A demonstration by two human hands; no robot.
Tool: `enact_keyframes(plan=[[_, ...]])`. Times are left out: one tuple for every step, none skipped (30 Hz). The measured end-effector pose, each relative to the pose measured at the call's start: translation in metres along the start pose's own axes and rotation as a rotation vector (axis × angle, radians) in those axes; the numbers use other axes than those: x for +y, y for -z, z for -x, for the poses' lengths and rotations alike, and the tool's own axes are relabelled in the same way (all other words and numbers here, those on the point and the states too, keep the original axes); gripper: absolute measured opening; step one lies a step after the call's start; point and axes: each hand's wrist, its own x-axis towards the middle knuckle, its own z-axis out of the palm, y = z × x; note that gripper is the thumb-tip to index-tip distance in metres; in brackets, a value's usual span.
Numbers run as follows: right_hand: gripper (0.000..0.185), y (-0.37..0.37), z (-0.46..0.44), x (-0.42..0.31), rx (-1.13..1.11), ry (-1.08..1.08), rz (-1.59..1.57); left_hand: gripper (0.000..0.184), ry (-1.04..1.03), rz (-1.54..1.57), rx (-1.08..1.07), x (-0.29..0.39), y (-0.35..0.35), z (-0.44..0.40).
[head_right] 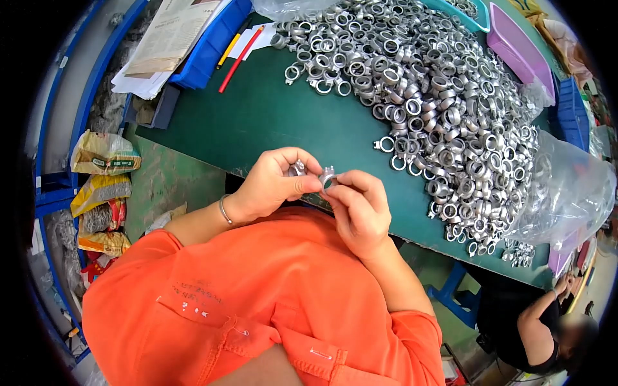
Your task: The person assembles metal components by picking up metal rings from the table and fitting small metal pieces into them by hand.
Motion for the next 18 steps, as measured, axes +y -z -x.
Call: enact_keyframes(plan=[[0.023,-0.002,0.002,0.002,0.003,0.049,0.033,0.015,-0.005,-0.018,-0.034,0.000,0.001,0.001],[0.023,-0.003,0.004,0.003,0.007,0.096,0.066,0.013,-0.009,-0.036,-0.069,0.000,0.001,0.002],[0.023,-0.002,0.004,0.002,-0.010,0.088,0.068,0.013,-0.006,-0.036,-0.071,-0.002,0.000,0.001],[0.023,0.000,0.001,0.002,-0.010,0.085,0.069,0.012,-0.231,-0.167,-0.045,-0.005,-0.001,0.000],[0.023,0.003,-0.005,0.003,-0.020,0.062,0.080,0.011,-0.456,-0.296,-0.018,-0.007,-0.002,0.000],[0.025,0.005,-0.009,0.006,-0.030,0.040,0.091,0.011,-0.454,-0.294,-0.019,-0.007,-0.002,0.000],[0.028,0.008,-0.014,0.013,-0.007,0.034,0.187,0.012,-0.523,-0.375,0.005,-0.006,-0.003,0.001],[0.026,0.009,-0.015,0.024,-0.003,-0.041,0.295,0.014,-0.591,-0.457,0.028,-0.006,-0.003,0.001],[0.025,0.011,-0.019,0.031,-0.025,-0.058,0.475,0.014,-0.588,-0.454,0.025,-0.007,-0.003,0.001],[0.024,0.014,-0.022,0.037,-0.049,-0.074,0.655,0.013,-0.623,-0.471,0.026,-0.007,-0.003,0.001],[0.022,0.015,-0.020,0.044,-0.087,-0.072,0.692,0.013,-0.660,-0.486,0.028,-0.008,-0.003,0.000],[0.022,0.015,-0.019,0.042,-0.090,-0.071,0.693,0.013,-0.660,-0.483,0.030,-0.007,-0.003,0.001],[0.020,0.014,-0.018,0.039,-0.143,-0.051,0.618,0.013,-0.650,-0.496,0.029,-0.005,-0.002,0.001],[0.018,0.012,-0.017,0.036,-0.195,-0.032,0.541,0.012,-0.640,-0.511,0.027,-0.004,-0.002,0.002],[0.015,0.010,-0.016,0.034,-0.205,-0.035,0.445,0.012,-0.639,-0.511,0.029,-0.005,-0.001,0.003],[0.015,0.008,-0.014,0.033,-0.208,-0.059,0.347,0.011,-0.556,-0.409,0.024,-0.006,-0.002,0.003],[0.015,0.008,-0.013,0.030,-0.174,-0.097,0.289,0.010,-0.474,-0.308,0.019,-0.007,-0.002,0.003],[0.016,0.008,-0.012,0.028,-0.141,-0.135,0.230,0.010,-0.474,-0.307,0.021,-0.007,-0.001,0.002]])
